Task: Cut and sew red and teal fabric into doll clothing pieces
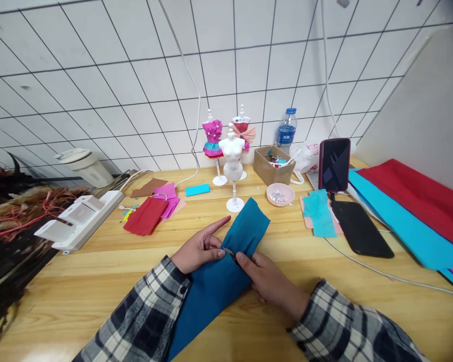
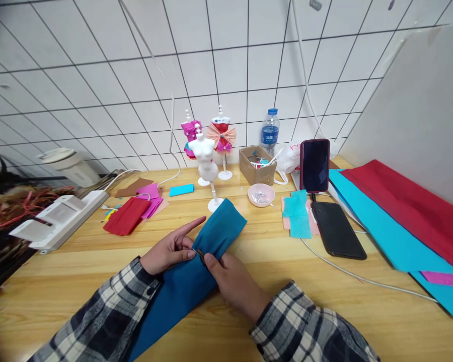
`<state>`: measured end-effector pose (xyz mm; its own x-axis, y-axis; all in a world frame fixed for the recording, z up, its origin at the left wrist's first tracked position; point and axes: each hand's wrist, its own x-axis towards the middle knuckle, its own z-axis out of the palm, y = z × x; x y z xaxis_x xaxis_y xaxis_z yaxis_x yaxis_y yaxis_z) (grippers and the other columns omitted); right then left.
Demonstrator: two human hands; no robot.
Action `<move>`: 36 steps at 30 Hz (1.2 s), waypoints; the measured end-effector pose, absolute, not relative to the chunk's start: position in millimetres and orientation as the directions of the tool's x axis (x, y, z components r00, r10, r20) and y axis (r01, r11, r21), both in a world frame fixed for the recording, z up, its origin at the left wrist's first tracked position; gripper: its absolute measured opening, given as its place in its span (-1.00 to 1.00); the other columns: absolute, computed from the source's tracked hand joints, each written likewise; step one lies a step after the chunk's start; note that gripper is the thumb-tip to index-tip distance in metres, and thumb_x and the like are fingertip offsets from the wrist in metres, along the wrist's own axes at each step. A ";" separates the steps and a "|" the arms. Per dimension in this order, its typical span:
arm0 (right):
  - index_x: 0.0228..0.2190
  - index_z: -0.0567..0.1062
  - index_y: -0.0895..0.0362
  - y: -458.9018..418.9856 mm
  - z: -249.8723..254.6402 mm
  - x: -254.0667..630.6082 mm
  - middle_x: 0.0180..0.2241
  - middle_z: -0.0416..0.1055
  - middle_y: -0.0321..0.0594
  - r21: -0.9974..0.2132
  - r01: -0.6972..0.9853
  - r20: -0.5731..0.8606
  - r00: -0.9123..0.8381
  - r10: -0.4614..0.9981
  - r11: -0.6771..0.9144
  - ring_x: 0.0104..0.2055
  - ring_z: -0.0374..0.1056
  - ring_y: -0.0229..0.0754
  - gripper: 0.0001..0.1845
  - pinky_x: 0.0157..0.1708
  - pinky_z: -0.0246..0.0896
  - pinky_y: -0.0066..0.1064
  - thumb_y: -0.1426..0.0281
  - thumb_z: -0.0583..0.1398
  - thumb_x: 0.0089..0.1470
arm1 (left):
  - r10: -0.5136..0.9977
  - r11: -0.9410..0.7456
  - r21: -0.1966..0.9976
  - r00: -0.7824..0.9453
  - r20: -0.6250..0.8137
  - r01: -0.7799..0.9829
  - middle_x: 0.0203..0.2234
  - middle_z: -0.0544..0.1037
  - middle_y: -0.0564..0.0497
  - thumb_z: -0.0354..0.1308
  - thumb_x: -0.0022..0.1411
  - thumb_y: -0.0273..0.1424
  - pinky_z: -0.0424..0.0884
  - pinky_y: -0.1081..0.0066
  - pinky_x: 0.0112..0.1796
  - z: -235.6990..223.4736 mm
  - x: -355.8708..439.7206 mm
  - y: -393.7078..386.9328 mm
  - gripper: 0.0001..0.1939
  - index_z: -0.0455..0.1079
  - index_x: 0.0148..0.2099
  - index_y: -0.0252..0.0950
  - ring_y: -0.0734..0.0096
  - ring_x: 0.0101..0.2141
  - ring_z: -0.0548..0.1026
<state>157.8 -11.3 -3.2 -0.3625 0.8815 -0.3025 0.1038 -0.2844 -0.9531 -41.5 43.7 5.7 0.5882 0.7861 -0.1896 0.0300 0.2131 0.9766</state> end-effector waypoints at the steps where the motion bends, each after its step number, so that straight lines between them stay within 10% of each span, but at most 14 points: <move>1: -0.25 0.49 0.14 -11.2 -3.9 157.8 -0.39 0.46 -0.17 -0.959 0.117 -0.283 -0.352 0.892 -0.257 -0.27 0.36 -0.08 -0.43 -0.28 0.26 -0.31 -0.08 0.05 0.06 | 0.782 0.218 0.975 0.593 -0.194 0.032 -0.62 0.32 0.21 0.30 0.06 -0.43 0.01 0.61 -0.59 5.8 -41.0 43.4 -0.08 -0.14 0.35 -0.22 0.68 -0.63 0.18; 12: -0.31 0.50 0.18 -6.3 -7.8 161.3 -0.33 0.48 -0.17 -0.964 0.248 -0.188 -0.368 0.911 -0.099 -0.30 0.33 -0.11 -0.47 -0.34 0.16 -0.34 0.00 -0.01 0.15 | 0.748 0.222 0.975 0.636 -0.189 0.028 -0.63 0.35 0.20 0.29 0.07 -0.39 -0.01 0.61 -0.61 7.0 -43.5 42.2 -0.03 -0.23 0.36 -0.21 0.68 -0.65 0.16; 23: -0.35 0.51 0.19 11.6 -7.2 170.0 -0.38 0.48 -0.17 -0.930 0.368 -0.174 -0.433 0.885 -0.003 -0.34 0.36 -0.11 -0.50 -0.37 0.18 -0.37 0.03 0.04 0.13 | 0.722 0.255 0.966 0.657 -0.218 0.041 -0.51 0.45 0.05 0.32 0.04 -0.33 0.24 0.57 -0.48 0.3 -39.0 42.1 -0.54 0.39 -0.01 -0.40 0.56 -0.52 0.36; 28: -0.05 0.42 0.12 20.7 1.5 192.8 -0.21 0.46 -0.16 -0.934 0.357 -0.163 -0.464 0.871 0.015 -0.24 0.33 -0.12 -0.45 -0.30 0.20 -0.38 0.01 0.13 0.06 | 0.734 0.270 0.963 0.650 -0.197 -0.013 -0.36 0.52 -0.02 0.31 0.05 -0.34 0.34 0.48 -0.34 -2.2 -39.8 43.0 -0.48 0.32 0.06 -0.34 0.43 -0.37 0.47; 32: -0.35 0.48 0.15 23.1 23.3 229.8 -0.54 0.28 -0.31 -0.826 0.559 -0.383 -0.462 0.800 -0.072 -0.52 0.14 -0.31 -0.43 -0.56 -0.02 -0.50 -0.12 0.11 -0.01 | 0.792 0.288 0.958 0.559 -0.245 0.011 -0.42 0.52 0.03 0.36 -0.02 -0.34 0.30 0.53 -0.42 -10.4 -44.4 46.7 -0.36 0.27 0.10 -0.33 0.51 -0.46 0.43; 36: -0.37 0.42 0.13 18.3 32.9 228.2 -0.62 0.03 -0.42 -0.880 0.426 -0.441 -0.563 0.699 -0.212 -0.65 -0.11 -0.39 -0.35 -0.69 -0.22 -0.53 -0.14 -0.13 0.12 | 0.780 0.306 0.952 0.564 -0.271 0.034 -0.45 0.50 0.06 0.37 -0.04 -0.35 0.26 0.55 -0.45 -11.8 -45.4 47.9 -0.34 0.26 0.11 -0.34 0.58 -0.50 0.38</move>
